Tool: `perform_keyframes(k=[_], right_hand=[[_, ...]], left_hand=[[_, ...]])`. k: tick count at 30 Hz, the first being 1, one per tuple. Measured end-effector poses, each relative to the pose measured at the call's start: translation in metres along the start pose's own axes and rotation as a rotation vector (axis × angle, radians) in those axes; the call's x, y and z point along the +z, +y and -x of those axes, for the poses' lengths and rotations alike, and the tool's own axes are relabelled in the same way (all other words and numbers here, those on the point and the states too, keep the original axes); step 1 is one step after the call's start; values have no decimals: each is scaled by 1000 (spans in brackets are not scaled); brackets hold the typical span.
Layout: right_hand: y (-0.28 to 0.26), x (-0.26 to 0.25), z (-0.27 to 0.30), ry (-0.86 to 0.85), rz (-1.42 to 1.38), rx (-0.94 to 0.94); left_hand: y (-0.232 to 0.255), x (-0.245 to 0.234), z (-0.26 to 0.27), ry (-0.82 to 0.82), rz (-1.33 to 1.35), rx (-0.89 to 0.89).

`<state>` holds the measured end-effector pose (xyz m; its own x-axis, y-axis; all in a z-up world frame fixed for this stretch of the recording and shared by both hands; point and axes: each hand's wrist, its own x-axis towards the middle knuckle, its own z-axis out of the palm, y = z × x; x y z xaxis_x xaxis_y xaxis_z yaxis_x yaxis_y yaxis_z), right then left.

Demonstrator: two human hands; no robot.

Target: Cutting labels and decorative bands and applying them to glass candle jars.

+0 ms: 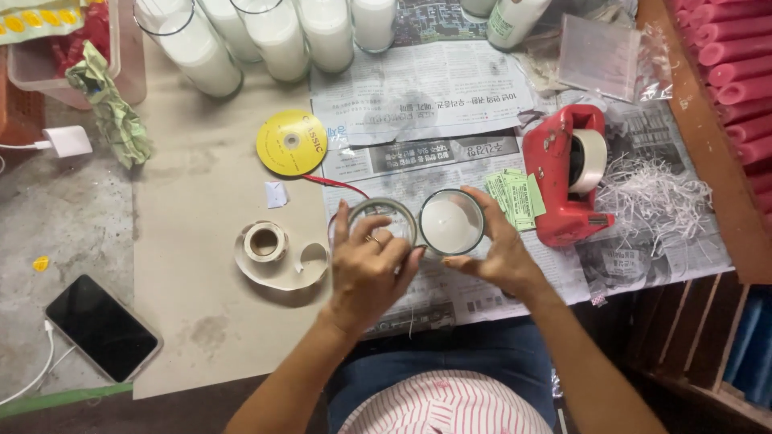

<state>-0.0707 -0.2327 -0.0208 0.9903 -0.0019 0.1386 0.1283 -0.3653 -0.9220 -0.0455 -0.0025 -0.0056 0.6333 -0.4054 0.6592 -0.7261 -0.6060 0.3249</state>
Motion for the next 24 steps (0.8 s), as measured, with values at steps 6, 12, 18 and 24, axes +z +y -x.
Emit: perform_keyframes(k=[6,12,18,24], right_hand=[[1,18,12,-61,-60,12],[5,69,15,418,135,-179],[30,64,17,418,70,-191],[29,48,16,336,106,-200]], left_hand=[[24,6,5,137,-57,-58],[17,2,5,171,-94,-20],[-39,-20,2,13,-124,106],[-81,-13,-20,100,-174,163]])
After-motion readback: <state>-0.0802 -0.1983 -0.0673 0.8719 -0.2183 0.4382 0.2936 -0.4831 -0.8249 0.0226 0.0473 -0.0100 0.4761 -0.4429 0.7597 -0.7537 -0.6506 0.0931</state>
